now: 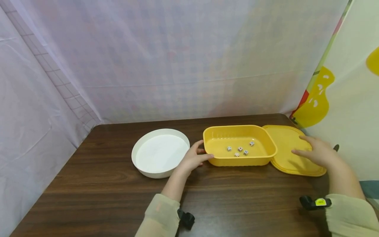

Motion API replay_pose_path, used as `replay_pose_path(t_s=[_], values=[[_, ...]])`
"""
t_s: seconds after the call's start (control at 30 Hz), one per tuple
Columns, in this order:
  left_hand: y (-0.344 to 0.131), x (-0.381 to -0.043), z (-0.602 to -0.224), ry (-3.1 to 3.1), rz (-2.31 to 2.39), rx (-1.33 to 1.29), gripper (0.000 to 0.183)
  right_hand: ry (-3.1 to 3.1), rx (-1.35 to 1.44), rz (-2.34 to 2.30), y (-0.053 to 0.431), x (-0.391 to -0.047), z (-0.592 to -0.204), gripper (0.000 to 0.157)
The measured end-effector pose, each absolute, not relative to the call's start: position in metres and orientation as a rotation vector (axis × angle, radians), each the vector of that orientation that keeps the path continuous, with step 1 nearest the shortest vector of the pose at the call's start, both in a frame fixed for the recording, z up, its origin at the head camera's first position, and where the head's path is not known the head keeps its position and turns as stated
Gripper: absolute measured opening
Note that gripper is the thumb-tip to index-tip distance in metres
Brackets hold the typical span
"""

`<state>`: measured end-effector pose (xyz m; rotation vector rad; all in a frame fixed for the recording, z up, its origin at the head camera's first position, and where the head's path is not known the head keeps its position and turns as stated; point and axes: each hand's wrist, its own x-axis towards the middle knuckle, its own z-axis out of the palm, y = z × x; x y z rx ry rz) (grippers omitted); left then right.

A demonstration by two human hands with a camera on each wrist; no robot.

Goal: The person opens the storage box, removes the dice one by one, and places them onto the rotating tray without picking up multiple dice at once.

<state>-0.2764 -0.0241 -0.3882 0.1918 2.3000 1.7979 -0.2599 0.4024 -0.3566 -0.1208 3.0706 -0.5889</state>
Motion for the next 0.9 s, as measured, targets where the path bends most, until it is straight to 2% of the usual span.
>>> replay_pose_path(t_s=[0.9], values=[[-0.037, -0.275, -0.370, 2.445, 1.701, 0.291, 0.079, 3.240, -0.244, -0.622, 0.363, -0.249, -0.325, 0.078]])
